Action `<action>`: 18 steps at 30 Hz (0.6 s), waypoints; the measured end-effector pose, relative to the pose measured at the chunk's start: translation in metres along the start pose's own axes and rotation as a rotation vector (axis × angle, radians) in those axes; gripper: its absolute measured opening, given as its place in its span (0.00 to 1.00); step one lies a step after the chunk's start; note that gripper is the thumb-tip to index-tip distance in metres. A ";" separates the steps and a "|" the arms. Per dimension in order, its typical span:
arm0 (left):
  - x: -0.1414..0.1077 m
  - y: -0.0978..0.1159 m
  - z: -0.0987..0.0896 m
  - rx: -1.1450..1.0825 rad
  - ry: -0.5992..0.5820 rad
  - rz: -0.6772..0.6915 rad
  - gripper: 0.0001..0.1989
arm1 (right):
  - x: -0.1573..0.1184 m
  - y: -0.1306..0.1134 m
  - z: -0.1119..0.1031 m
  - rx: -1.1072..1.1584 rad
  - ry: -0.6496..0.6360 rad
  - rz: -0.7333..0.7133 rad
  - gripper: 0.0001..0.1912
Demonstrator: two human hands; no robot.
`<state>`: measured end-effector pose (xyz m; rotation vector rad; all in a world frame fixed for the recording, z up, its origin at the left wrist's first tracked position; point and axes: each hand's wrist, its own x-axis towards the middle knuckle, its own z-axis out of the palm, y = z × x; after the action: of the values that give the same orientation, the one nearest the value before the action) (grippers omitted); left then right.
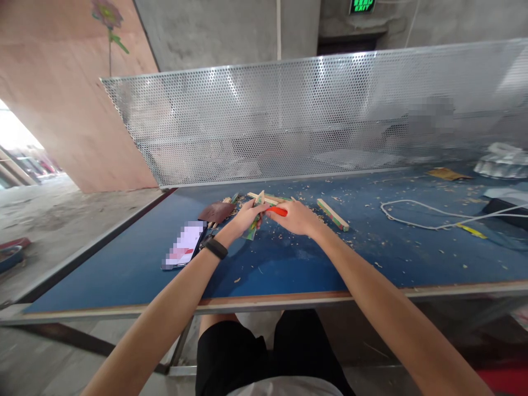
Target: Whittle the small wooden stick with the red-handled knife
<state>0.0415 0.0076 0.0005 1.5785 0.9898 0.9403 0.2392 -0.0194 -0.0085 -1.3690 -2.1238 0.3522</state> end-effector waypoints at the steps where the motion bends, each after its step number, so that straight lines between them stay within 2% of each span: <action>1: 0.001 -0.001 0.000 -0.019 -0.009 -0.009 0.11 | 0.000 0.000 0.000 -0.011 0.010 0.005 0.25; 6: 0.002 -0.002 0.001 -0.074 -0.021 -0.018 0.11 | -0.001 -0.004 -0.001 -0.024 0.032 0.022 0.28; 12: -0.001 0.000 0.001 -0.036 -0.005 0.021 0.11 | -0.001 -0.007 -0.003 -0.054 0.043 0.066 0.30; 18: 0.004 -0.009 -0.001 -0.022 -0.038 0.034 0.12 | 0.000 -0.003 -0.003 -0.067 0.052 0.083 0.32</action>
<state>0.0410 0.0130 -0.0073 1.5934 0.9260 0.9384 0.2387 -0.0213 -0.0049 -1.4910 -2.0578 0.2779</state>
